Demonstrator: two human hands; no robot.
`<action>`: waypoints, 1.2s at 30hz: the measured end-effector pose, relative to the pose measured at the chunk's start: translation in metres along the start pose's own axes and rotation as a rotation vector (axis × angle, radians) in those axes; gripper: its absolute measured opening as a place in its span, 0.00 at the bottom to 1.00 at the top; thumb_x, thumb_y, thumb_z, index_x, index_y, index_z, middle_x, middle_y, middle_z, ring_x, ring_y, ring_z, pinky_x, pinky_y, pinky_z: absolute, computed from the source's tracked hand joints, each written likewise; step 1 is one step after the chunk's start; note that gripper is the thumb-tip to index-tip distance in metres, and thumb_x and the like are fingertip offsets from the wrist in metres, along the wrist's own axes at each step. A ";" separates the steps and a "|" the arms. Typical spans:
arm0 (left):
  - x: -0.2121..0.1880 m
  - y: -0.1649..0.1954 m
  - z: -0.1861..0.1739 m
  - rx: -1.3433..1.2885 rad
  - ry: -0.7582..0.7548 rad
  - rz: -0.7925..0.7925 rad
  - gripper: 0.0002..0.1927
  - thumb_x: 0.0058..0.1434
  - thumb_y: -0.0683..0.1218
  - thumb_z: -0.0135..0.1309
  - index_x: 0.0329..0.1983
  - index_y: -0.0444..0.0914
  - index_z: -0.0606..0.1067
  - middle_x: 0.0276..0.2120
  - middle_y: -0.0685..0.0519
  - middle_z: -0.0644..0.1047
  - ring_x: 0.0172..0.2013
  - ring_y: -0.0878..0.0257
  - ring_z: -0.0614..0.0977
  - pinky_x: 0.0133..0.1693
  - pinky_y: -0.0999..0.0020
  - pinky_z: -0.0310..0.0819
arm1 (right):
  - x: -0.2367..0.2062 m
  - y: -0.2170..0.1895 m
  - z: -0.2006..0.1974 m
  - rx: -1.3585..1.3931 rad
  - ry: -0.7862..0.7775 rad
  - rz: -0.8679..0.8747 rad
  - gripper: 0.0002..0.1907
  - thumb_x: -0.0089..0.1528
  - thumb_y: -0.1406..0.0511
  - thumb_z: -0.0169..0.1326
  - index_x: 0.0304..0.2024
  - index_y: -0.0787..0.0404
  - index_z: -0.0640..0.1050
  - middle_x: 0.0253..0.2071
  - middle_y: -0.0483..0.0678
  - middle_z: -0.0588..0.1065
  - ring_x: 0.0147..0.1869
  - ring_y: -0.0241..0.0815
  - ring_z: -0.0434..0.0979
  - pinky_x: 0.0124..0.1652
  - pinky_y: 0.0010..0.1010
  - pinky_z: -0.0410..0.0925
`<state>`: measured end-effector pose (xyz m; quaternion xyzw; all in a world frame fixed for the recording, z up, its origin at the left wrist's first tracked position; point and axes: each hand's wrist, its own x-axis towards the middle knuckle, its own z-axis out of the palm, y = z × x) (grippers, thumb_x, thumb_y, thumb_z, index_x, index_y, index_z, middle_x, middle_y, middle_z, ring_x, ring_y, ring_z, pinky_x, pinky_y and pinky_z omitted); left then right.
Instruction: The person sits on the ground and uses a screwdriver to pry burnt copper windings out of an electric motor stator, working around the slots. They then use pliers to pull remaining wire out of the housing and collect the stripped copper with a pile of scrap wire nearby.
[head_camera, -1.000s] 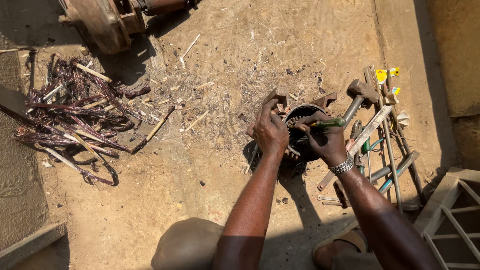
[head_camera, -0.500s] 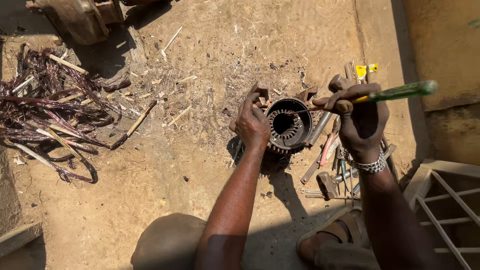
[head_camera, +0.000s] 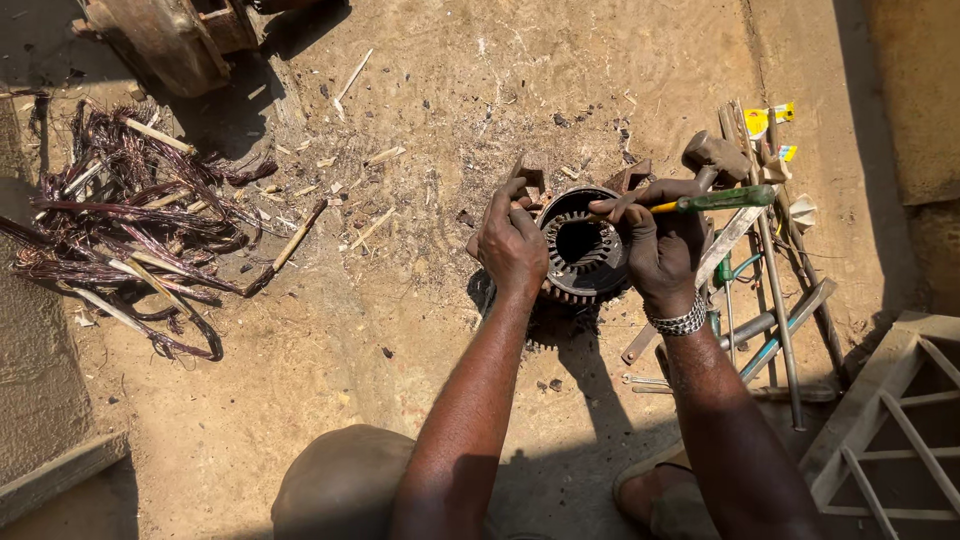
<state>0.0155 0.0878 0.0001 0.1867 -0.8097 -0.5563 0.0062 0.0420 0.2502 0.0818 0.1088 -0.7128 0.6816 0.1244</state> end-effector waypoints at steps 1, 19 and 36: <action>0.000 -0.001 0.000 0.011 0.006 0.023 0.19 0.74 0.46 0.38 0.64 0.48 0.72 0.47 0.54 0.81 0.45 0.61 0.85 0.47 0.57 0.83 | -0.001 0.003 0.000 0.012 0.012 0.016 0.06 0.78 0.69 0.46 0.54 0.63 0.62 0.42 0.51 0.73 0.54 0.46 0.82 0.61 0.42 0.78; -0.001 0.002 -0.001 0.033 0.015 0.088 0.18 0.74 0.46 0.39 0.63 0.47 0.73 0.46 0.52 0.81 0.45 0.59 0.84 0.46 0.57 0.81 | 0.010 0.008 0.008 0.041 0.118 0.213 0.06 0.78 0.69 0.44 0.53 0.67 0.66 0.43 0.50 0.73 0.53 0.43 0.83 0.55 0.37 0.80; -0.001 0.003 0.000 0.095 0.068 0.124 0.18 0.73 0.46 0.40 0.62 0.45 0.75 0.44 0.51 0.83 0.42 0.59 0.86 0.49 0.54 0.76 | 0.021 -0.004 0.035 -0.595 -0.138 -0.094 0.08 0.60 0.77 0.55 0.39 0.64 0.78 0.33 0.51 0.80 0.38 0.42 0.83 0.37 0.33 0.76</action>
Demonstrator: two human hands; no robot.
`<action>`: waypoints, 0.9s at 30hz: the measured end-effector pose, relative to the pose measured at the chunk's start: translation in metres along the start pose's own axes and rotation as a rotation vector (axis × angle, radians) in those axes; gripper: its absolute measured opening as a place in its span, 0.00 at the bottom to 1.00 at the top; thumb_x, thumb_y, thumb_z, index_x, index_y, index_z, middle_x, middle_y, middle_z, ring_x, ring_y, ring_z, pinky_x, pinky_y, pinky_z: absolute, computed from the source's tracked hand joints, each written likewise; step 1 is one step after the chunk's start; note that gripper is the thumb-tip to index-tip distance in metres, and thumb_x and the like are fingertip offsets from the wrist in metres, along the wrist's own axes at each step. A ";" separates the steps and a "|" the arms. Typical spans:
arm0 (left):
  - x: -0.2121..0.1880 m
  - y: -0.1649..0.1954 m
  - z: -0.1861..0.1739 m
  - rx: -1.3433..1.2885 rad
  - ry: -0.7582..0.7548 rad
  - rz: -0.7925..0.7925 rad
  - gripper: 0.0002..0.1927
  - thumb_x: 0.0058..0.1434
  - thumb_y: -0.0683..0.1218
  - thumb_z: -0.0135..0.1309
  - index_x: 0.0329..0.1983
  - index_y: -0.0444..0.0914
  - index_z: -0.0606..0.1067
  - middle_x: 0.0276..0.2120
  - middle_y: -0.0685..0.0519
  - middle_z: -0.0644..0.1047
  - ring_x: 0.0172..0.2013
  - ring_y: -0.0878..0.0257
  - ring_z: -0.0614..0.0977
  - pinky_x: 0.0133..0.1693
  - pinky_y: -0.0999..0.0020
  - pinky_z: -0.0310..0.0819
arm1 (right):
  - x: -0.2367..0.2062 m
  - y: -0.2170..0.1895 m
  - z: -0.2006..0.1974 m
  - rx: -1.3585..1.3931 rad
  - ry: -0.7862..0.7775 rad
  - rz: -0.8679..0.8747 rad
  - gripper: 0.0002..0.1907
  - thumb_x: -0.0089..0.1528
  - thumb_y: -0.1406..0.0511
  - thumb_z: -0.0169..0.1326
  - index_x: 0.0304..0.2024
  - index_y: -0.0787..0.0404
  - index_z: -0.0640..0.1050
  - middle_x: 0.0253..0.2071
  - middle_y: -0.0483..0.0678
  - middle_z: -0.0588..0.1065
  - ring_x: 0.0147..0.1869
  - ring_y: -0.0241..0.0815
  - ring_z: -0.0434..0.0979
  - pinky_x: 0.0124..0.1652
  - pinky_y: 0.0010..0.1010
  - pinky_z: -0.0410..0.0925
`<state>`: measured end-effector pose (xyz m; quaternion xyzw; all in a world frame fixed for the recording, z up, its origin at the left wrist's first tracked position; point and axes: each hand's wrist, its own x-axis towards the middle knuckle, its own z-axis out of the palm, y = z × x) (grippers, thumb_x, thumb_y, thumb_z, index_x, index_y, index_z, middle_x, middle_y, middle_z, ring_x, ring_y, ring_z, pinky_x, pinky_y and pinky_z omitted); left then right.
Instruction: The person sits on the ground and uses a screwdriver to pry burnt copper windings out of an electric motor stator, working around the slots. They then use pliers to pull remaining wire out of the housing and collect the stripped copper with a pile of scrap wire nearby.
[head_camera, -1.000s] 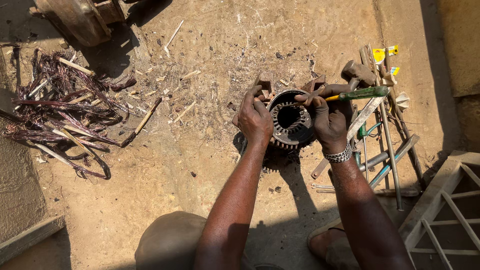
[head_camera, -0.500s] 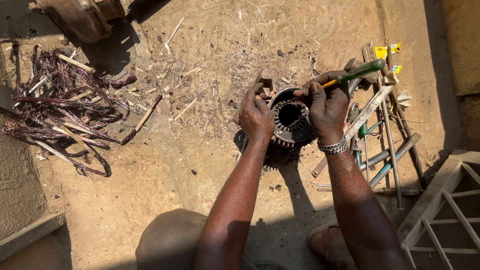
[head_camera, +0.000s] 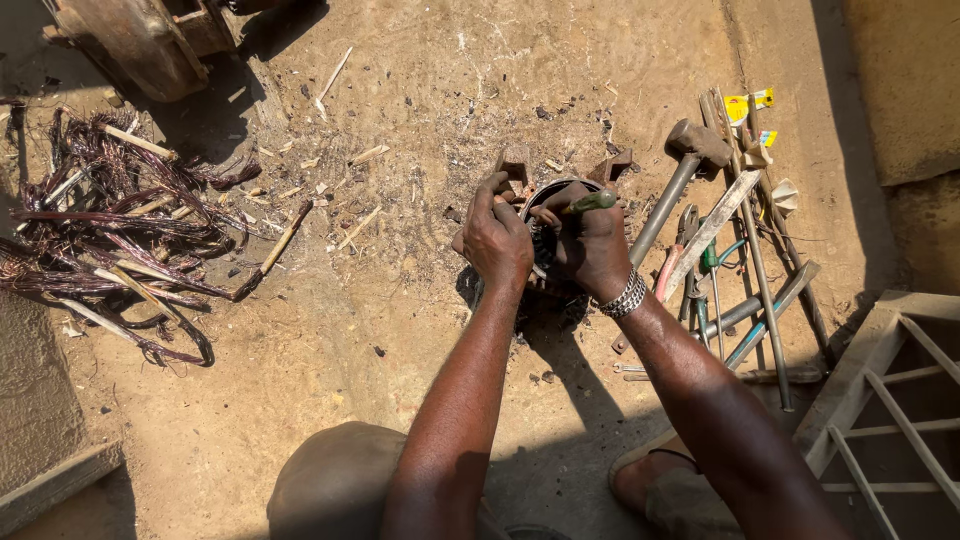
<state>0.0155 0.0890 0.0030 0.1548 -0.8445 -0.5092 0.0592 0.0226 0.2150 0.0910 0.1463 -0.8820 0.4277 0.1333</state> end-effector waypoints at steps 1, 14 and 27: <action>0.001 0.001 0.000 0.030 0.017 0.025 0.18 0.73 0.45 0.40 0.61 0.45 0.75 0.44 0.51 0.84 0.43 0.59 0.86 0.50 0.53 0.75 | 0.000 0.002 0.001 0.020 -0.016 0.018 0.05 0.61 0.75 0.57 0.39 0.64 0.77 0.34 0.49 0.80 0.39 0.41 0.84 0.37 0.32 0.76; 0.001 0.002 -0.002 -0.039 -0.022 -0.011 0.19 0.73 0.44 0.38 0.61 0.43 0.75 0.45 0.49 0.83 0.45 0.59 0.85 0.46 0.60 0.82 | -0.007 0.024 0.004 -0.249 -0.025 -0.010 0.07 0.61 0.66 0.65 0.37 0.59 0.79 0.32 0.50 0.77 0.36 0.44 0.79 0.36 0.35 0.72; -0.001 0.008 -0.008 0.030 0.011 0.021 0.17 0.72 0.45 0.43 0.59 0.46 0.77 0.42 0.53 0.84 0.41 0.61 0.85 0.52 0.53 0.66 | -0.011 0.014 0.003 -0.045 -0.078 0.149 0.01 0.66 0.70 0.61 0.39 0.62 0.81 0.33 0.48 0.81 0.38 0.40 0.83 0.38 0.33 0.74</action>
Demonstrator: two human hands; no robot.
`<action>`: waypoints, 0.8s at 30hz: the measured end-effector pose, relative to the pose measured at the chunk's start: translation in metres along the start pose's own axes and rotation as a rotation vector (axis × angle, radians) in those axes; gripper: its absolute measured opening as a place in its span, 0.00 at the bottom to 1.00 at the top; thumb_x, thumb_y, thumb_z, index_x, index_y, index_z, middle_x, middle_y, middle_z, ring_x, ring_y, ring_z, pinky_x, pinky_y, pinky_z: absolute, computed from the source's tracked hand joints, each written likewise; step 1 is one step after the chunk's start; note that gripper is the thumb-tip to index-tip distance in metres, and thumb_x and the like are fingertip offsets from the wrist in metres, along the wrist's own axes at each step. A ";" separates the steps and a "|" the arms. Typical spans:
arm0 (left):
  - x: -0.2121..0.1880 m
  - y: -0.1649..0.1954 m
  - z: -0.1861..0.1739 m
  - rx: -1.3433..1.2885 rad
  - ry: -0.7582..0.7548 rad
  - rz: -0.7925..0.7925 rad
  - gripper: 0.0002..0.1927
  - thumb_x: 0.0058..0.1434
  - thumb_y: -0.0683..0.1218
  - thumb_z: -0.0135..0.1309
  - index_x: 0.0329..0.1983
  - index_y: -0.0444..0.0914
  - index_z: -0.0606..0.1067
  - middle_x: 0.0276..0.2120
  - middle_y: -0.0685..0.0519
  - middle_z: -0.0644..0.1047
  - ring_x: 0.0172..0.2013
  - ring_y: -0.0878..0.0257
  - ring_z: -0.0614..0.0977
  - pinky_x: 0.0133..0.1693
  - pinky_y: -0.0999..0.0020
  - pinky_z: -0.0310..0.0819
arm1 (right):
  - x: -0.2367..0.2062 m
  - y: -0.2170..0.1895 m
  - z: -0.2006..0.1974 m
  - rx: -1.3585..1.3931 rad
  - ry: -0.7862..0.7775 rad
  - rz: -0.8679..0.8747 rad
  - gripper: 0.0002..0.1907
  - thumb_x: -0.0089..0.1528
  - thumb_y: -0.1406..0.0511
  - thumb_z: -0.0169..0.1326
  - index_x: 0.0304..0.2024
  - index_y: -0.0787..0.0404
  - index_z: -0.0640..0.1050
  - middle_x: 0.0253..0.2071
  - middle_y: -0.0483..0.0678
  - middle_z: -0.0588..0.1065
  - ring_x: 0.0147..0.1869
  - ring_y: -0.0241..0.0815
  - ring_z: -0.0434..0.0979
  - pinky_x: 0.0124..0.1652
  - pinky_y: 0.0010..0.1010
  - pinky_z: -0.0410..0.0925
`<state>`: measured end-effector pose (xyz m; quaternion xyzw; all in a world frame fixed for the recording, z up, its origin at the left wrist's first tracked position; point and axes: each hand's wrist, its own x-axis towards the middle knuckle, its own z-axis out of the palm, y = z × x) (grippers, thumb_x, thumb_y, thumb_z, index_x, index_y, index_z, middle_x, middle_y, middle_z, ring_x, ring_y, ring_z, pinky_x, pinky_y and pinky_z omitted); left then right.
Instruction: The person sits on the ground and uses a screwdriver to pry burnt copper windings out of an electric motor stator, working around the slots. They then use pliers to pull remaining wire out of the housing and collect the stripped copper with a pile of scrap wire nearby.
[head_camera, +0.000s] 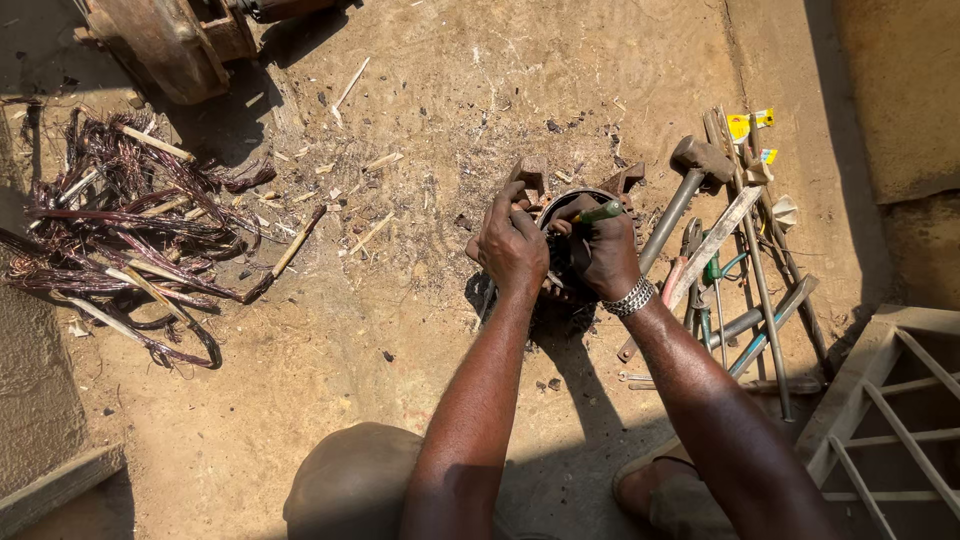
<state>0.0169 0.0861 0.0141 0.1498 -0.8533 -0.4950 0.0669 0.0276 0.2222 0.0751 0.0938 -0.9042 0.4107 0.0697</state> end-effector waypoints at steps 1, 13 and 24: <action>0.001 0.001 -0.001 -0.009 -0.001 -0.012 0.17 0.72 0.46 0.43 0.60 0.47 0.76 0.42 0.54 0.84 0.40 0.62 0.84 0.53 0.54 0.66 | -0.004 0.001 -0.002 0.062 -0.037 -0.003 0.02 0.66 0.70 0.61 0.38 0.62 0.80 0.34 0.47 0.81 0.39 0.39 0.83 0.38 0.32 0.75; 0.005 -0.019 0.015 -0.129 0.004 -0.032 0.18 0.74 0.46 0.41 0.63 0.50 0.74 0.48 0.56 0.82 0.44 0.65 0.83 0.53 0.63 0.70 | 0.007 -0.065 -0.033 0.198 0.107 -0.118 0.04 0.69 0.70 0.57 0.40 0.66 0.77 0.37 0.50 0.80 0.41 0.39 0.83 0.42 0.29 0.78; 0.003 -0.002 0.005 0.001 -0.015 -0.103 0.18 0.70 0.47 0.44 0.60 0.51 0.76 0.43 0.59 0.84 0.39 0.66 0.83 0.54 0.56 0.53 | -0.012 0.004 -0.034 0.586 0.288 -0.046 0.08 0.78 0.65 0.47 0.52 0.66 0.66 0.45 0.53 0.77 0.55 0.49 0.83 0.59 0.42 0.79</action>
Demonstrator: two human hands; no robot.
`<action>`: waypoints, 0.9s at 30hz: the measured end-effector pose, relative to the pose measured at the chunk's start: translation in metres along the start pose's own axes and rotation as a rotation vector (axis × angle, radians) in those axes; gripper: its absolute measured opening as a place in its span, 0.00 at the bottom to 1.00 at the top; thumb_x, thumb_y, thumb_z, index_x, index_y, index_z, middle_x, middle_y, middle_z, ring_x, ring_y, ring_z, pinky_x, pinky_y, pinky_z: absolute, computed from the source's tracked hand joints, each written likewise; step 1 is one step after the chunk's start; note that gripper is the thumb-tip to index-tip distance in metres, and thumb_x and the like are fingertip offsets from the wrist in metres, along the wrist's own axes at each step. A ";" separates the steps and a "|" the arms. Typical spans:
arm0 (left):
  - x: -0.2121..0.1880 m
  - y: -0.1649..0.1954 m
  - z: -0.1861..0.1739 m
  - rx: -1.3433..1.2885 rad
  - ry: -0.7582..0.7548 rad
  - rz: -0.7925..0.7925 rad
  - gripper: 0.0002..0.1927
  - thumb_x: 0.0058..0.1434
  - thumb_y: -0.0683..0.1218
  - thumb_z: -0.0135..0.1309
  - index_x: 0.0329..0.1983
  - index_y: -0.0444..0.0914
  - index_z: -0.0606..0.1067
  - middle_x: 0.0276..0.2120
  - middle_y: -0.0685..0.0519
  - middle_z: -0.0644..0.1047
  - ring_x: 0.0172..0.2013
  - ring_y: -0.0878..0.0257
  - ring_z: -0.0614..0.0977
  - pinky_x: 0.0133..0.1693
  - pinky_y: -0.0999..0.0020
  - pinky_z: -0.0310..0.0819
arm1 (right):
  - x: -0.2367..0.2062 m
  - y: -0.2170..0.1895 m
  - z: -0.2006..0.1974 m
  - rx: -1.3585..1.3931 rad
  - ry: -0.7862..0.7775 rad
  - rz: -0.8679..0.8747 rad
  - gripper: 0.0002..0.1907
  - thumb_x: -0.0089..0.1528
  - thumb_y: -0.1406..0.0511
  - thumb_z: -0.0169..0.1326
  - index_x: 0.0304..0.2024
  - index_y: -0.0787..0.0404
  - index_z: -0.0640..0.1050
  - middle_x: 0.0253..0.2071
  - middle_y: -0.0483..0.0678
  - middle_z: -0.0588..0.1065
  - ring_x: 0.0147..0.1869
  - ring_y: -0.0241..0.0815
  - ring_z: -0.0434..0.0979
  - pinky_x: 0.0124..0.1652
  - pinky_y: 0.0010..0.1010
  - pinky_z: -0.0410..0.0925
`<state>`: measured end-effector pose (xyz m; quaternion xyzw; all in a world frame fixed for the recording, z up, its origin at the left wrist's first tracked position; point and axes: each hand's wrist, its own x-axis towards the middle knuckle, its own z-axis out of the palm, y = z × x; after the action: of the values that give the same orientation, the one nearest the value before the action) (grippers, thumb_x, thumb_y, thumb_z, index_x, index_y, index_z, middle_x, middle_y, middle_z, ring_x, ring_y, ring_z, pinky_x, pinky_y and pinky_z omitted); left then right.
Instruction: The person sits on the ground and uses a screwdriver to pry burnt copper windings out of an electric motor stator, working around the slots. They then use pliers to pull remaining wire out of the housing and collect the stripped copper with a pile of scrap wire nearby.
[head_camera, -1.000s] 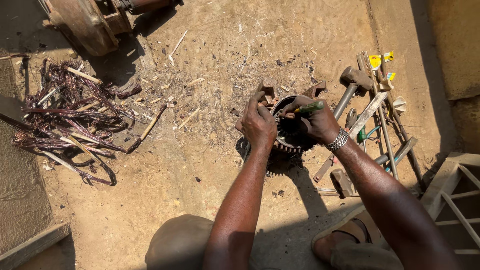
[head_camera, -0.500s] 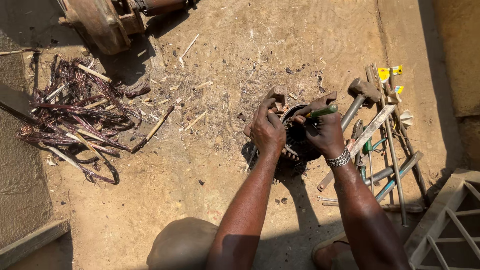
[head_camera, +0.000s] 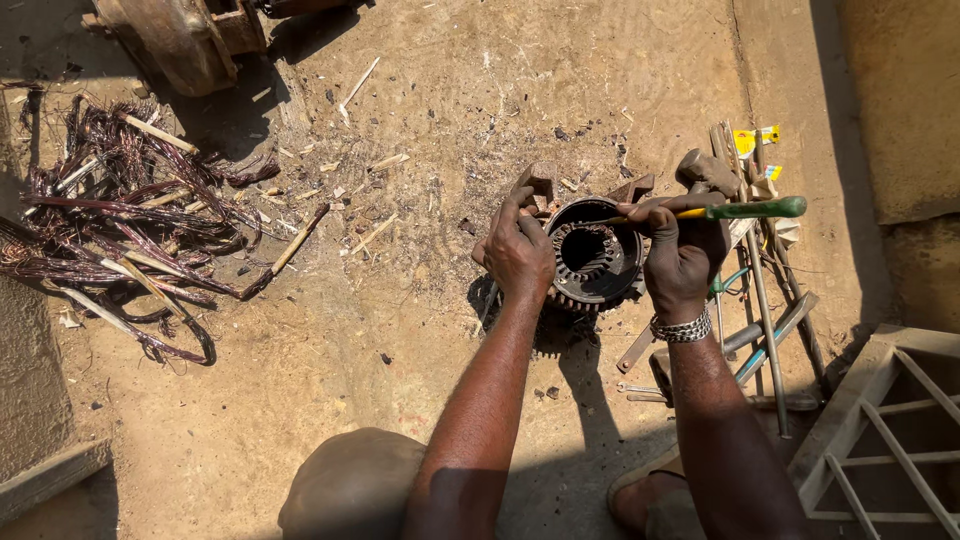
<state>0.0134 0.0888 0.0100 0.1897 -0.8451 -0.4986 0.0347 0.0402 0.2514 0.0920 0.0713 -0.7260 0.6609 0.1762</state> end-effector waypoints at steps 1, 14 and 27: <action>0.000 0.001 0.000 0.007 0.016 0.024 0.18 0.71 0.47 0.44 0.60 0.51 0.76 0.43 0.59 0.84 0.40 0.66 0.83 0.55 0.56 0.53 | -0.004 0.008 0.000 0.015 0.004 0.013 0.08 0.79 0.65 0.46 0.52 0.66 0.67 0.45 0.53 0.77 0.56 0.49 0.83 0.60 0.42 0.79; 0.001 -0.001 -0.001 0.018 -0.008 0.036 0.19 0.71 0.48 0.42 0.62 0.52 0.75 0.42 0.60 0.84 0.41 0.67 0.82 0.55 0.55 0.54 | 0.006 0.033 -0.002 0.103 0.020 0.122 0.10 0.77 0.63 0.50 0.51 0.65 0.68 0.42 0.51 0.75 0.52 0.45 0.82 0.59 0.43 0.78; 0.001 -0.003 0.002 0.021 -0.002 0.063 0.19 0.70 0.47 0.42 0.60 0.49 0.76 0.43 0.56 0.84 0.43 0.63 0.83 0.53 0.52 0.57 | 0.021 0.007 0.004 -0.097 -0.034 -0.064 0.10 0.78 0.65 0.51 0.50 0.67 0.69 0.39 0.52 0.76 0.47 0.44 0.82 0.53 0.39 0.79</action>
<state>0.0128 0.0888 0.0067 0.1627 -0.8560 -0.4884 0.0476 0.0178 0.2509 0.0926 0.0969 -0.7574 0.6178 0.1881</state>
